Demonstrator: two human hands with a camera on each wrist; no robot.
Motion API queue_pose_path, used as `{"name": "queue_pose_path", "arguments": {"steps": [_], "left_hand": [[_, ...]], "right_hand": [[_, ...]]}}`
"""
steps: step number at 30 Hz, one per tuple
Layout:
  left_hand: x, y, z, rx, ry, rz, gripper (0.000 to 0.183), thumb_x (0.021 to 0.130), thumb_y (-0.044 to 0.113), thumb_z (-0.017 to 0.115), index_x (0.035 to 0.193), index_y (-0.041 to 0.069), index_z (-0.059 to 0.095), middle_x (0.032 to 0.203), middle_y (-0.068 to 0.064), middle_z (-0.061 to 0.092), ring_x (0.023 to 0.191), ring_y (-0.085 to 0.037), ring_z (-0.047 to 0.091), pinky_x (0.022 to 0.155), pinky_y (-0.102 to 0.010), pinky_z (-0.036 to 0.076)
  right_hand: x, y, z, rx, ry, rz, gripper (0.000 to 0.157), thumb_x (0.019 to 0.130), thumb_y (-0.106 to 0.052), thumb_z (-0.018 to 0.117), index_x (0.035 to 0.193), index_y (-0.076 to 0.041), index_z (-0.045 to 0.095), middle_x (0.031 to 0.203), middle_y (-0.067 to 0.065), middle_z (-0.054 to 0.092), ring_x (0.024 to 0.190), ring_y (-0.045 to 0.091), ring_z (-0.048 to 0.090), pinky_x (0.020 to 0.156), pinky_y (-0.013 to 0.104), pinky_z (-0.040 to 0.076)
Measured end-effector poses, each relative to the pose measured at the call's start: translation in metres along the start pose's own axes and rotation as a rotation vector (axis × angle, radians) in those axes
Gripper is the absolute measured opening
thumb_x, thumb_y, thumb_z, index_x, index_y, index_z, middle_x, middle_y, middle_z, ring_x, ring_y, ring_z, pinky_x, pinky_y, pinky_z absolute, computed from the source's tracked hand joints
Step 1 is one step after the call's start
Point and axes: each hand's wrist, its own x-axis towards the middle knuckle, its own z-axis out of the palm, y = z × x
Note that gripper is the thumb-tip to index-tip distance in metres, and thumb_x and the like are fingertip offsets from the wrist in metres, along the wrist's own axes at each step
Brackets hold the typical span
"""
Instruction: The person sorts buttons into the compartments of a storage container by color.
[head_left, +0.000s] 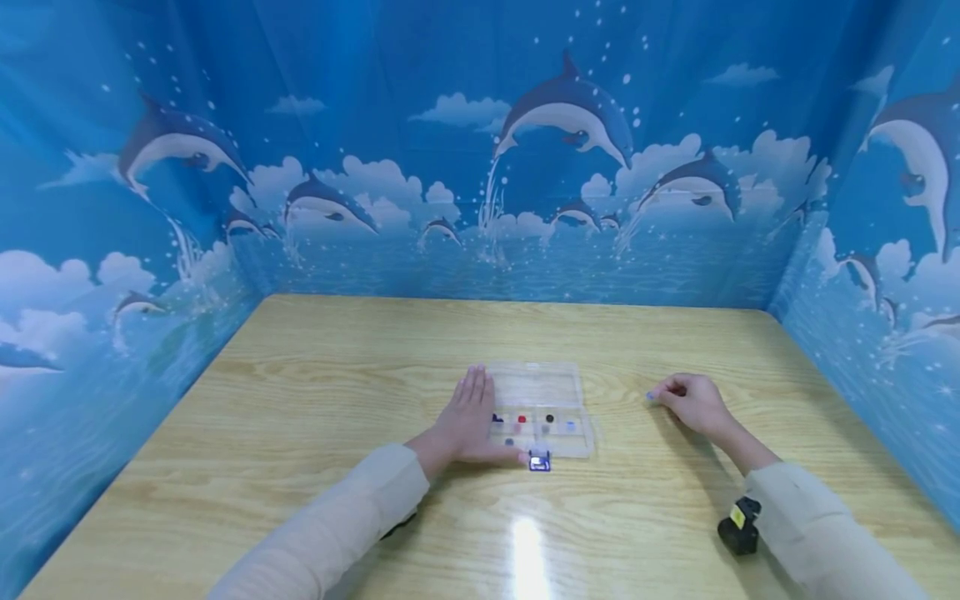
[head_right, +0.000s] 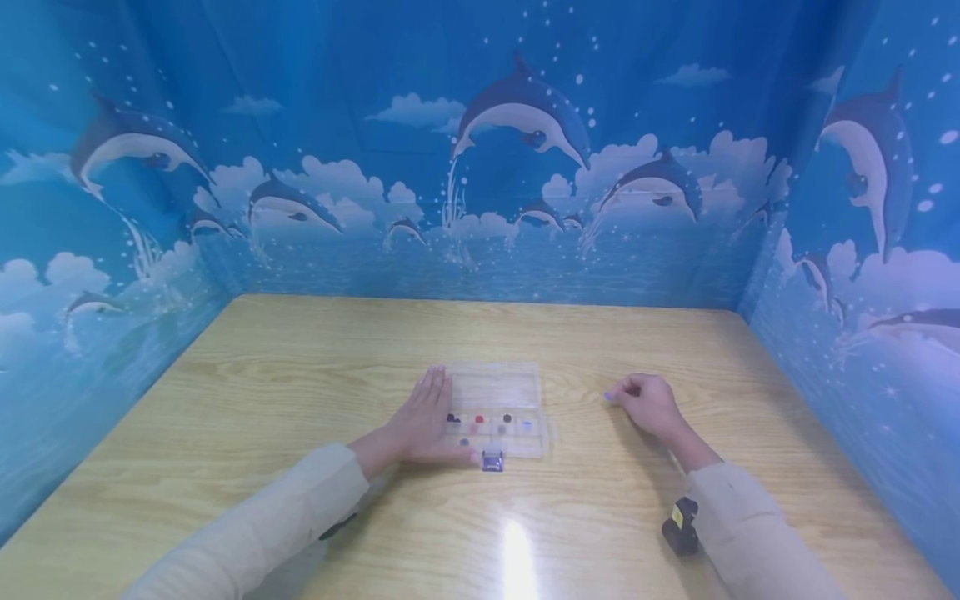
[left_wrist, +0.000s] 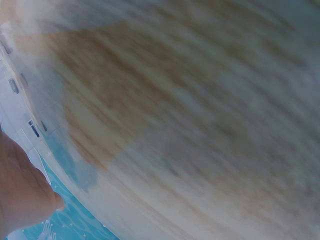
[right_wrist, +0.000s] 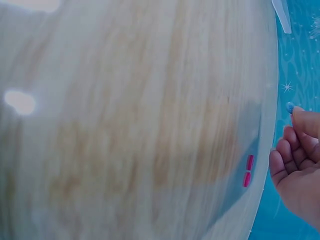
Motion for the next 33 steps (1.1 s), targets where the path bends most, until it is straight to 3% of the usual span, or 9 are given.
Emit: {"name": "queue_pose_path", "arguments": {"steps": [12, 19, 33], "left_hand": [[-0.001, 0.0, -0.001, 0.013, 0.005, 0.004, 0.126, 0.068, 0.081, 0.051, 0.147, -0.004, 0.001, 0.154, -0.022, -0.006, 0.144, -0.033, -0.006, 0.119, -0.04, 0.006], [-0.001, 0.001, -0.002, 0.007, 0.002, 0.003, 0.126, 0.068, 0.081, 0.051, 0.147, -0.004, 0.001, 0.154, -0.022, -0.007, 0.144, -0.033, -0.007, 0.119, -0.04, 0.005], [-0.001, 0.0, 0.0, 0.008, 0.004, 0.006, 0.127, 0.067, 0.082, 0.05, 0.147, -0.004, 0.001, 0.154, -0.022, -0.007, 0.143, -0.033, -0.007, 0.119, -0.04, 0.005]], "right_hand": [[0.0, 0.0, 0.001, 0.045, 0.001, 0.042, 0.018, 0.091, -0.011, 0.052, 0.088, 0.004, 0.062, 0.075, 0.008, 0.06, 0.051, 0.008, 0.042, 0.048, 0.023, 0.039], [-0.001, -0.003, 0.005, 0.037, 0.012, 0.056, 0.019, 0.09, -0.012, 0.054, 0.089, 0.003, 0.065, 0.097, 0.019, 0.066, 0.072, 0.013, 0.047, 0.06, 0.022, 0.039], [-0.007, -0.011, 0.011, 0.078, -0.025, 0.112, 0.023, 0.091, -0.018, 0.055, 0.091, 0.002, 0.065, 0.101, 0.019, 0.064, 0.086, 0.019, 0.052, 0.069, 0.025, 0.04]]}}
